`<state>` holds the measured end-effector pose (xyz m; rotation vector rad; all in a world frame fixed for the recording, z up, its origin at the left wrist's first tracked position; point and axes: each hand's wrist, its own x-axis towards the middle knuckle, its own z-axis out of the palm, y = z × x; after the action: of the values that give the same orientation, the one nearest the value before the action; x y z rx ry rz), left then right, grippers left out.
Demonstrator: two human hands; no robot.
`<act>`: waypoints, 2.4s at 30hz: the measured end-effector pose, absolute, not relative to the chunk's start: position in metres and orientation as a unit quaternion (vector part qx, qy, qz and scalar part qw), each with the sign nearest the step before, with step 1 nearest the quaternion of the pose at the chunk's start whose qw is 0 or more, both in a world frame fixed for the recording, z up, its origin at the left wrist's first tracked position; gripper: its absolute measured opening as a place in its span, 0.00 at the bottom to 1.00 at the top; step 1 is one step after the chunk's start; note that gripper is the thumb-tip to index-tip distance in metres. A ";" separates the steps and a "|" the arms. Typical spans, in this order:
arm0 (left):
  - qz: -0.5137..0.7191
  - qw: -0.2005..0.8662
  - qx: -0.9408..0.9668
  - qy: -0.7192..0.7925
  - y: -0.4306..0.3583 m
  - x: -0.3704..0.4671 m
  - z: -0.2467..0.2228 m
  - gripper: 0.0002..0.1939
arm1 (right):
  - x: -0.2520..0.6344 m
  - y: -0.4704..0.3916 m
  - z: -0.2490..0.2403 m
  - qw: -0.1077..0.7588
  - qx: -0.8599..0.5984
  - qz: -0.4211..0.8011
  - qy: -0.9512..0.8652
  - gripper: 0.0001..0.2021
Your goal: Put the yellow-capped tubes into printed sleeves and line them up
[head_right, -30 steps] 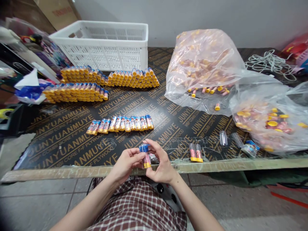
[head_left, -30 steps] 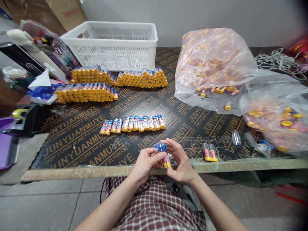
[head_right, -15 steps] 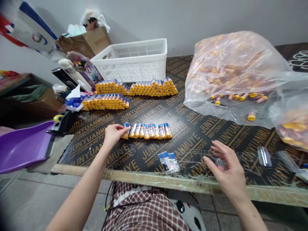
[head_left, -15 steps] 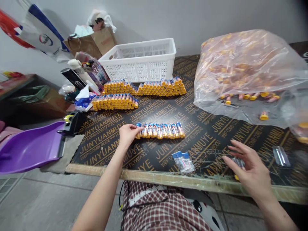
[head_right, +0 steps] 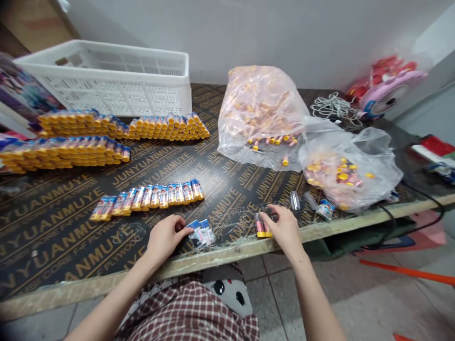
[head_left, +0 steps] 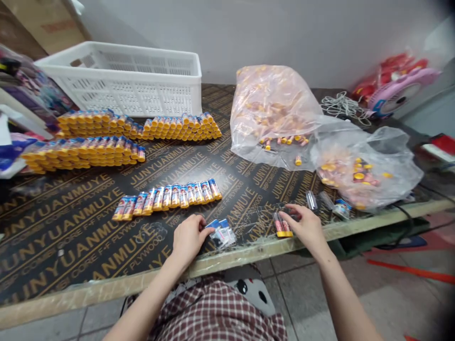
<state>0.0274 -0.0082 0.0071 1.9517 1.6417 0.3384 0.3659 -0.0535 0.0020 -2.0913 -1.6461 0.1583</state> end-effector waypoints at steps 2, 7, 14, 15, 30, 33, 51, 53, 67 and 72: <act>0.122 0.273 0.725 0.620 -0.013 0.035 0.004 0.07 | 0.356 -0.054 0.007 0.222 -0.759 0.042 -0.611 0.21; 0.144 0.280 0.717 0.622 -0.015 0.036 0.004 0.06 | 0.333 -0.062 0.021 0.043 -0.779 -0.012 -0.626 0.18; 0.170 0.274 0.712 0.624 -0.018 0.038 0.000 0.05 | 0.324 -0.064 0.020 0.047 -0.763 0.022 -0.644 0.15; 0.176 0.275 0.709 0.625 -0.018 0.038 0.000 0.05 | 0.321 -0.064 0.021 0.077 -0.765 0.053 -0.637 0.15; 0.429 0.667 0.291 0.535 -0.017 0.036 0.015 0.15 | 0.234 -0.070 0.032 0.510 -0.613 0.274 -0.537 0.08; 0.459 0.693 0.211 0.515 -0.016 0.035 0.022 0.21 | 0.220 -0.076 0.034 0.520 -0.585 0.293 -0.548 0.10; 0.530 0.677 0.107 0.499 -0.015 0.030 0.020 0.15 | 0.204 -0.087 0.022 0.512 -0.525 0.191 -0.653 0.21; 0.533 0.672 0.113 0.501 -0.015 0.031 0.019 0.16 | 0.203 -0.087 0.024 0.503 -0.514 0.182 -0.670 0.22; 0.413 0.760 0.225 0.448 -0.034 0.040 0.039 0.22 | 0.204 -0.076 0.014 0.444 -0.472 0.225 -0.728 0.33; 0.345 0.788 0.258 0.439 -0.042 0.044 0.039 0.17 | 0.208 -0.071 0.017 0.416 -0.420 0.328 -0.737 0.42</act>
<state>0.0445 -0.0423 0.0390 0.5558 0.9464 0.7424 0.2077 -0.0714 0.0174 -1.0549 -1.8519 0.8226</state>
